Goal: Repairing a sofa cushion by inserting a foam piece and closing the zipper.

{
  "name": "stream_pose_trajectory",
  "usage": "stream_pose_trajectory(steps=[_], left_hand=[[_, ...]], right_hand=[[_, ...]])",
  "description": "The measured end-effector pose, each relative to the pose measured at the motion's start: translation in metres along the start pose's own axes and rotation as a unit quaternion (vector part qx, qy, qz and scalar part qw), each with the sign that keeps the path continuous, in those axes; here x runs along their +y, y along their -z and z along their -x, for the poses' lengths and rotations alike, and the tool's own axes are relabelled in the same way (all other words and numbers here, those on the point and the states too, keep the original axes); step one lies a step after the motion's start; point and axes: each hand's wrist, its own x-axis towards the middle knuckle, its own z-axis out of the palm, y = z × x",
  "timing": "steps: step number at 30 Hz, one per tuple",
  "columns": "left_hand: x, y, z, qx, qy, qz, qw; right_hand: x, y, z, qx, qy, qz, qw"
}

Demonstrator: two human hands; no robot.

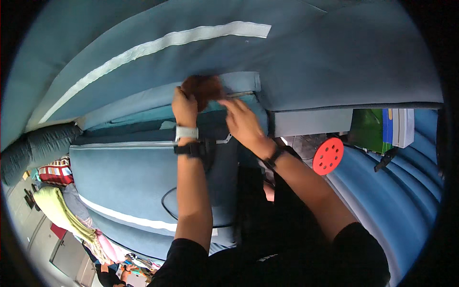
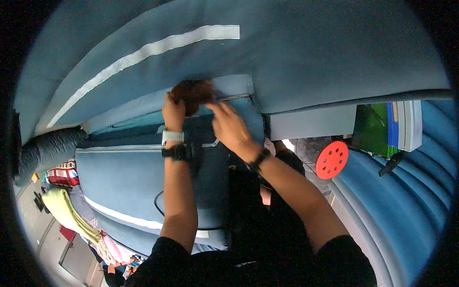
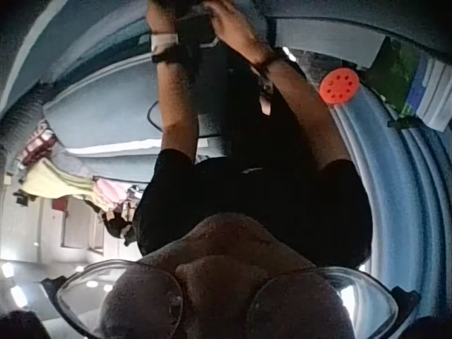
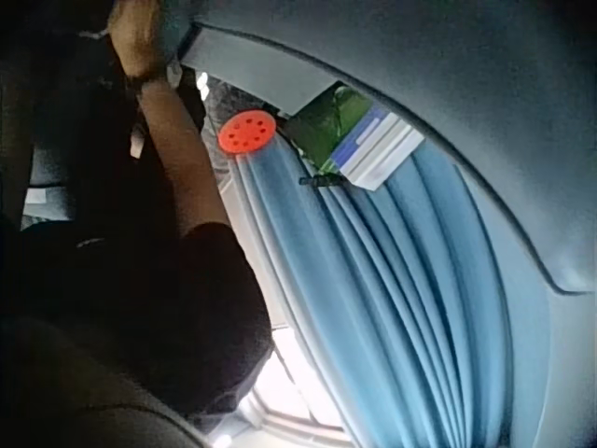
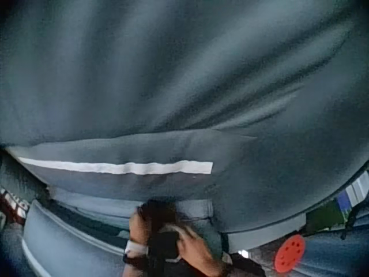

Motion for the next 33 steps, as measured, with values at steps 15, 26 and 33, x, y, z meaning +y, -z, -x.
stream_pose_trajectory(steps=[15,26,33], left_hand=[[0.056,-0.135,-0.009,-0.079,-0.113,0.108,0.985],[0.096,-0.153,0.006,-0.278,-0.085,-0.127,0.948],[0.152,-0.106,0.058,-0.321,0.117,0.398,0.851]], right_hand=[[0.069,-0.005,0.009,0.007,-0.023,0.241,0.970],[0.014,0.055,0.095,-0.120,-0.096,0.105,0.983],[0.021,0.095,0.134,-0.111,-0.135,0.027,0.984]])
